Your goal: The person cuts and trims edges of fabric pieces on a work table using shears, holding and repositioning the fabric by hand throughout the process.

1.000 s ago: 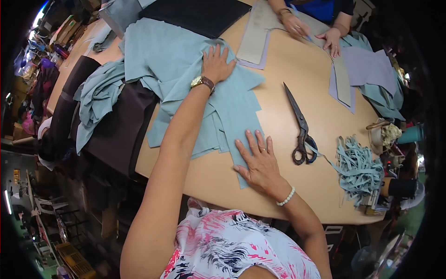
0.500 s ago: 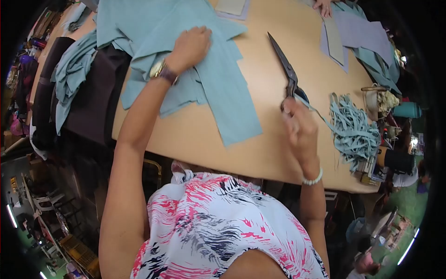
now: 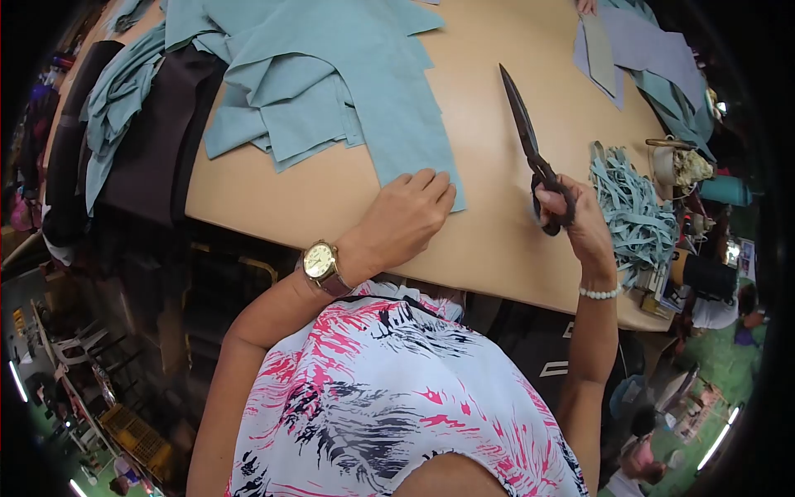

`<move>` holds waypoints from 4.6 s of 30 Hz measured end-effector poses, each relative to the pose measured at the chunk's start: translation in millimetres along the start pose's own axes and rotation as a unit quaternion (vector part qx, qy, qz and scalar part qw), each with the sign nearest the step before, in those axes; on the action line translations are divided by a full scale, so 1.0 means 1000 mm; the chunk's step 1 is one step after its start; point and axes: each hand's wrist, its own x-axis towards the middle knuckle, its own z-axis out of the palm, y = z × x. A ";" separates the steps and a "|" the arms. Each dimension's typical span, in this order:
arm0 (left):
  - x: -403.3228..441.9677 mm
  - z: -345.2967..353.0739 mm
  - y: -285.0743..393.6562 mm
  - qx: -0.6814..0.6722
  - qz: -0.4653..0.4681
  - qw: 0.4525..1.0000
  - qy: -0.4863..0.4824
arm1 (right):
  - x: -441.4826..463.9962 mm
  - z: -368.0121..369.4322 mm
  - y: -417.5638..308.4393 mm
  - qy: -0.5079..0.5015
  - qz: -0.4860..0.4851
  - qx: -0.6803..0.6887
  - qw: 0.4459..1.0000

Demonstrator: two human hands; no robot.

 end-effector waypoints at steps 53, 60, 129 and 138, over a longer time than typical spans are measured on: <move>-0.004 0.008 -0.003 -0.196 -0.100 0.972 0.080 | -0.131 0.045 0.041 -0.114 0.158 -0.013 0.981; -0.010 0.015 -0.002 -0.219 -0.085 0.967 0.098 | -0.125 0.057 0.040 -0.099 0.159 -0.003 0.982; -0.014 0.008 0.000 -0.257 -0.074 0.960 0.083 | -0.102 0.069 0.044 -0.084 0.155 0.070 0.982; -0.015 0.010 0.000 -0.259 -0.072 0.960 0.080 | -0.106 0.071 0.047 -0.081 0.147 0.051 0.984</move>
